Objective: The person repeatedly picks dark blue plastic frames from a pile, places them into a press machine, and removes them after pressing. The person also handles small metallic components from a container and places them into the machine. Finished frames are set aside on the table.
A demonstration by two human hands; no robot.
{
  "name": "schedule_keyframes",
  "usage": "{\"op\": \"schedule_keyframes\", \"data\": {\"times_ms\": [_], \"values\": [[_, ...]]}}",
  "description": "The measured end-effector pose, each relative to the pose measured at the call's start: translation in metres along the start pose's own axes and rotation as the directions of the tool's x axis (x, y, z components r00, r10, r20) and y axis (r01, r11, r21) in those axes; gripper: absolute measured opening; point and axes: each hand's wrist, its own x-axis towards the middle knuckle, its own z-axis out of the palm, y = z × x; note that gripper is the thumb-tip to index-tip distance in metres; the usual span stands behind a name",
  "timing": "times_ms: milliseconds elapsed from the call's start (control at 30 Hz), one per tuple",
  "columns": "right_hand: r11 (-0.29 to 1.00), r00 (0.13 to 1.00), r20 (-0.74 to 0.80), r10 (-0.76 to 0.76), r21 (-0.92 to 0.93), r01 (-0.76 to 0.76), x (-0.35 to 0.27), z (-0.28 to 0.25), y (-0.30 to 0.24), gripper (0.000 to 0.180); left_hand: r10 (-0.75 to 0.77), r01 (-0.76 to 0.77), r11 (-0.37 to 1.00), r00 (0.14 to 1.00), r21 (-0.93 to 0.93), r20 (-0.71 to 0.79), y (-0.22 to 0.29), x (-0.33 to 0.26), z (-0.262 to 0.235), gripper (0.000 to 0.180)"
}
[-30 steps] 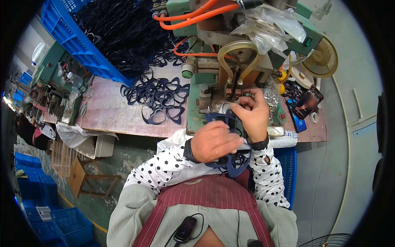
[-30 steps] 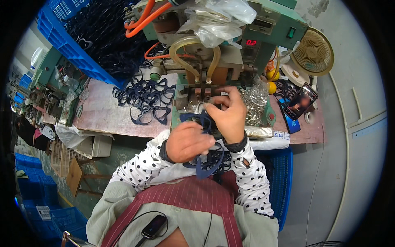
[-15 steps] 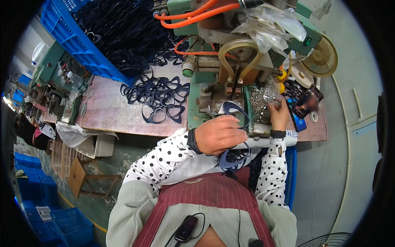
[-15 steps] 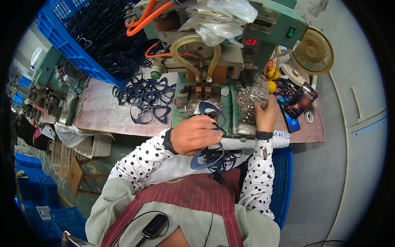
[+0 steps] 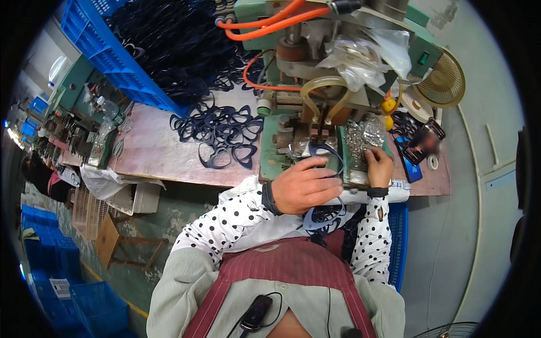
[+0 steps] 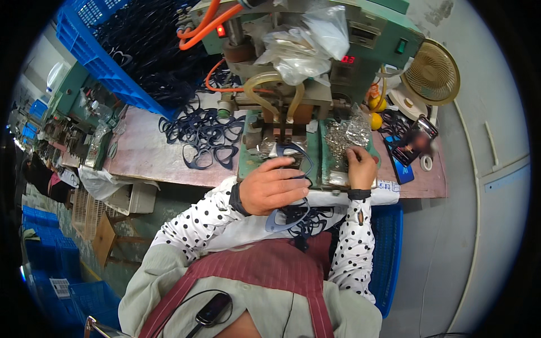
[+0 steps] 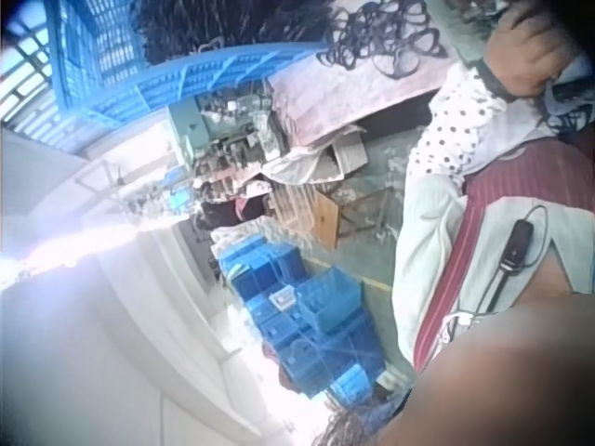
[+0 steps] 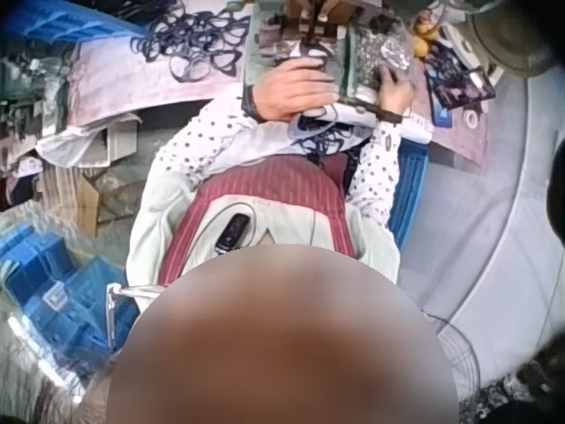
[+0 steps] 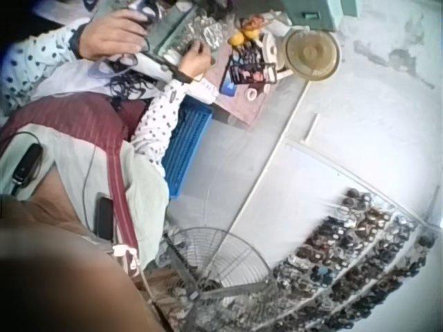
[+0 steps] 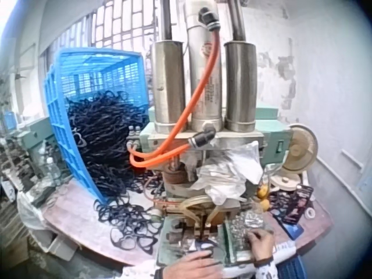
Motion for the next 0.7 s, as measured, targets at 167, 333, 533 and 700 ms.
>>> {"op": "schedule_keyframes", "data": {"times_ms": [167,333,533,700], "values": [[0.994,0.995,-0.089,-0.037,0.101,0.046,-0.004,-0.003,-0.002,0.012,-0.167,0.218,0.955,0.955,0.203,-0.243,-0.004,-0.041,-0.004,0.044],[0.987,0.984,-0.167,0.067,0.154,-0.041,-0.005,0.004,0.008,0.013,-0.608,0.835,0.243,0.527,0.493,-0.593,-0.067,-0.116,-0.008,0.037],[0.995,0.978,-0.209,-0.028,0.090,0.048,-0.005,0.004,0.004,0.013,-0.814,0.793,-0.247,0.141,0.556,-0.563,-0.107,-0.188,-0.018,0.028],[0.993,0.979,-0.190,-0.079,0.075,0.095,-0.003,0.006,0.004,0.014,-0.682,0.811,-0.036,0.408,0.585,-0.607,-0.094,-0.173,-0.049,0.015]]}}
